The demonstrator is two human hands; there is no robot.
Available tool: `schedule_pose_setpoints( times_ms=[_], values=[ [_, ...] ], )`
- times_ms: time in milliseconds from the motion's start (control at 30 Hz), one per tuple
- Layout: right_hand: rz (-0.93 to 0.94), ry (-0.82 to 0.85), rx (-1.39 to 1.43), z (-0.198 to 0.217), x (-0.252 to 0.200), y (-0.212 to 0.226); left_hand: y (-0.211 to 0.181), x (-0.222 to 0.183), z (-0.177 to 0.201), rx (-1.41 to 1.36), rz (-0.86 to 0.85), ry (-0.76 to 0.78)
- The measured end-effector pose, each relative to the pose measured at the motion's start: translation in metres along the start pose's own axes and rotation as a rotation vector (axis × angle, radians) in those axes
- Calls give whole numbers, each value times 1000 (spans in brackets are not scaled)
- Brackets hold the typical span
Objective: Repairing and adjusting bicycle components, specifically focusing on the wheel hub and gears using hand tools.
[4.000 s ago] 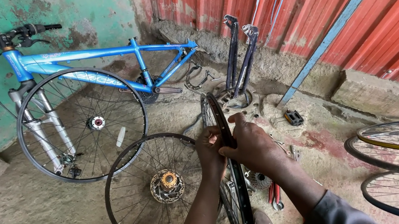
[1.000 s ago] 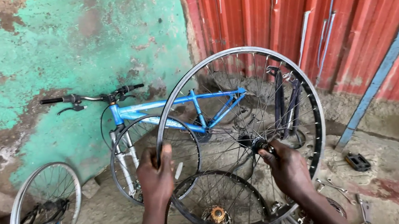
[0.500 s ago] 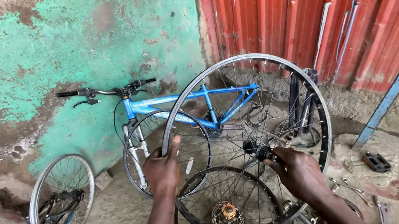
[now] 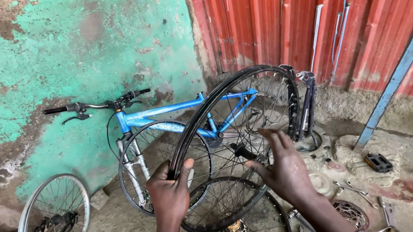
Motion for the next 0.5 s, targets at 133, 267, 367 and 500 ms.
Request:
schedule_pose_setpoints(
  times_ms=[133, 267, 367, 500],
  values=[
    [-107, 105, 34, -10, 0, 24, 24, -3, -5, -14, 159, 18],
    [-67, 33, 12, -22, 2, 20, 38, -5, -11, -60, 189, 47],
    [-117, 47, 38, -22, 3, 17, 44, -6, -12, -96, 221, 56],
    [-88, 7, 55, -20, 3, 16, 43, -7, -13, -150, 213, 72]
  ],
)
Point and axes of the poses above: each hand's wrist, its own x-axis towards the middle knuckle, its own z-axis out of the back of the hand, y = z × x, the point moved 10 cm from there along x, towards the middle knuckle, and after that the axes turned 9 degrees about -y, right-handed, at the moved point
